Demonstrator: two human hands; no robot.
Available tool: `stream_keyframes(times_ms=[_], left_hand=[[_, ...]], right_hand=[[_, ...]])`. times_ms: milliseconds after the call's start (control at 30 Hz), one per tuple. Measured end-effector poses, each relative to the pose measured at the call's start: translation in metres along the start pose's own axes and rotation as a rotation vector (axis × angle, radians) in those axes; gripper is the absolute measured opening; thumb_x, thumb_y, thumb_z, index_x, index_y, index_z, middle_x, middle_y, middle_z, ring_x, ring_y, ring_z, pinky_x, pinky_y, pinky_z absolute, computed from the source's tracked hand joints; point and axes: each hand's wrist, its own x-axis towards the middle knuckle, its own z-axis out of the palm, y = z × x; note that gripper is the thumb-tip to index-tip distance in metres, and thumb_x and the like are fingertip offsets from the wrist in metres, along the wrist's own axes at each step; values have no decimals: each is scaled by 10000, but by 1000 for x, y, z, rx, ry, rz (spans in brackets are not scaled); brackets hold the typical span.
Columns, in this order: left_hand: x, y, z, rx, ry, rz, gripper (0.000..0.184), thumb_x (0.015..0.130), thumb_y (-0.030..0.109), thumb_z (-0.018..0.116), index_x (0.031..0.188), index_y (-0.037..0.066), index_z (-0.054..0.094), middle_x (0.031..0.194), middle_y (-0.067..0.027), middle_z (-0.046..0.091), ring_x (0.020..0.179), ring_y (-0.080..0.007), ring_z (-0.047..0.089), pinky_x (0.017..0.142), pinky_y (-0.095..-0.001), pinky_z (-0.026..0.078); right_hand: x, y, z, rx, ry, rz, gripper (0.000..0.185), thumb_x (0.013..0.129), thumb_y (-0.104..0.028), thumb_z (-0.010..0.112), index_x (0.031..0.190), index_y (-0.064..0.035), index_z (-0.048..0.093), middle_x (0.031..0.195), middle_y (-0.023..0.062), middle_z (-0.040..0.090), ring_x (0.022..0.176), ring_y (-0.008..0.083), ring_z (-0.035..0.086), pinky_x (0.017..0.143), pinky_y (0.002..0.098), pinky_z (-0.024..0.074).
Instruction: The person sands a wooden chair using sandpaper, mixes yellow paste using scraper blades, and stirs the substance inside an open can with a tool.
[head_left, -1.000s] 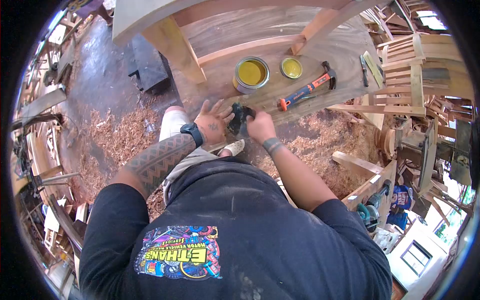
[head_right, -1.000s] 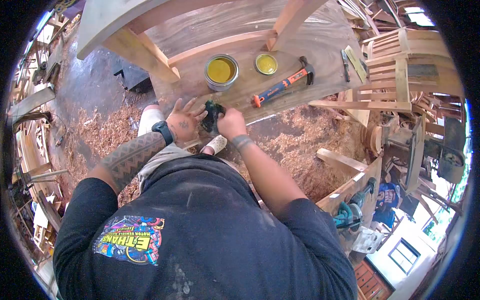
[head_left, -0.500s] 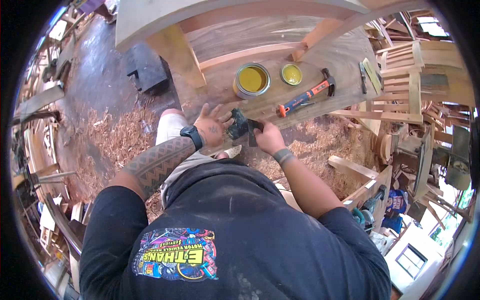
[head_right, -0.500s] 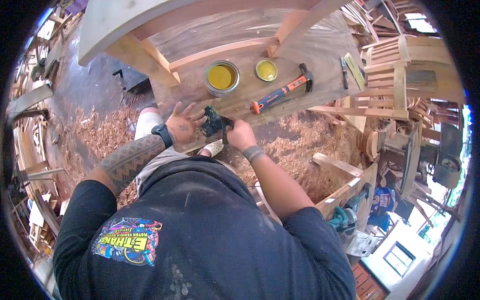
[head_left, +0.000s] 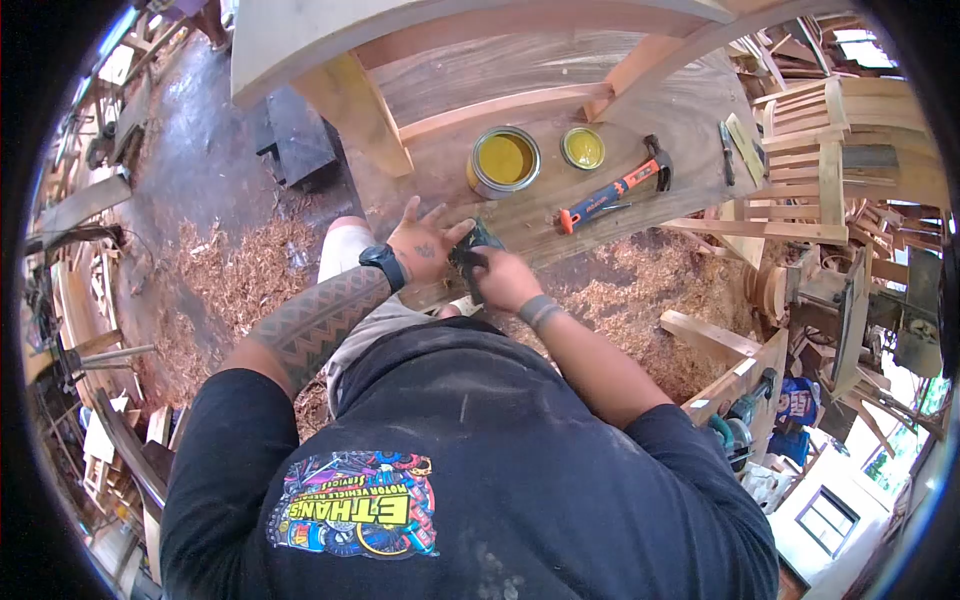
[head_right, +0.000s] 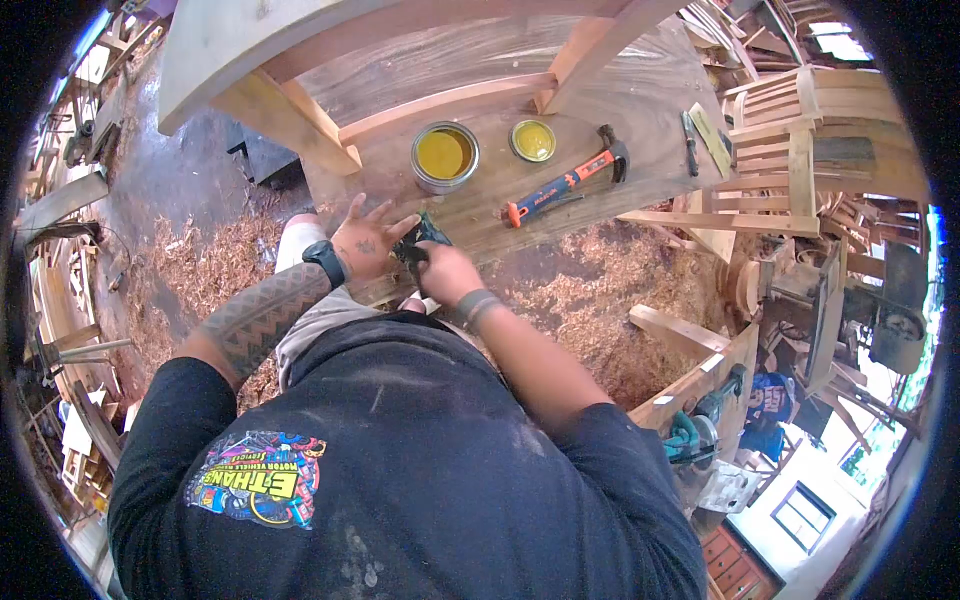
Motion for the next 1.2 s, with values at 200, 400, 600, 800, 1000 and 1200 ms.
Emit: stream_keyframes(times_ms=[200, 400, 600, 800, 1000, 1200], left_hand=[[4, 7, 14, 165, 84, -12, 874, 883, 440, 715, 1633, 194, 340, 1470, -73, 624, 1530, -305, 374, 1207, -694, 81], [6, 3, -2, 23, -52, -25, 761, 903, 459, 675, 1590, 232, 440, 1518, -24, 586, 1556, -290, 318, 1212, -673, 91], [-7, -1, 34, 199, 271, 81, 622, 887, 380, 648, 1498, 284, 580, 1632, 63, 453, 1584, -265, 255, 1202, -688, 75], [-3, -2, 6, 196, 9, 109, 676, 865, 418, 657, 1519, 277, 563, 1656, 57, 420, 1591, -275, 241, 1193, -712, 79], [1, -5, 15, 164, -7, 98, 728, 841, 534, 687, 1520, 303, 563, 1658, 65, 415, 1592, -272, 235, 1176, -735, 70], [6, -9, 19, 177, 0, 114, 734, 843, 555, 686, 1523, 310, 558, 1647, 77, 433, 1592, -278, 230, 1159, -746, 48]], right_hand=[[-3, 0, -5, 5, 6, 31, 404, 899, -197, 648, 1272, -53, 700, 1101, 269, 729, 1073, 450, 687, 967, 498, 542], [-21, 13, -20, 101, 51, 211, 403, 934, -186, 651, 1304, -32, 685, 1207, 245, 725, 1169, 404, 684, 1012, 451, 524], [-11, 24, -23, 232, 322, 194, 347, 917, -184, 676, 1210, 1, 707, 1125, 284, 728, 1121, 437, 687, 978, 460, 532], [31, 34, -10, -28, 351, 129, 301, 895, -209, 686, 1075, 32, 698, 1014, 326, 705, 1033, 516, 660, 920, 544, 534], [0, 21, -27, 152, 349, 117, 317, 897, -173, 667, 1166, -11, 708, 1069, 311, 712, 1065, 484, 668, 941, 535, 536], [22, 17, -22, 64, 304, 132, 346, 918, -182, 659, 1215, -6, 682, 1092, 313, 709, 1089, 497, 655, 966, 527, 522]])
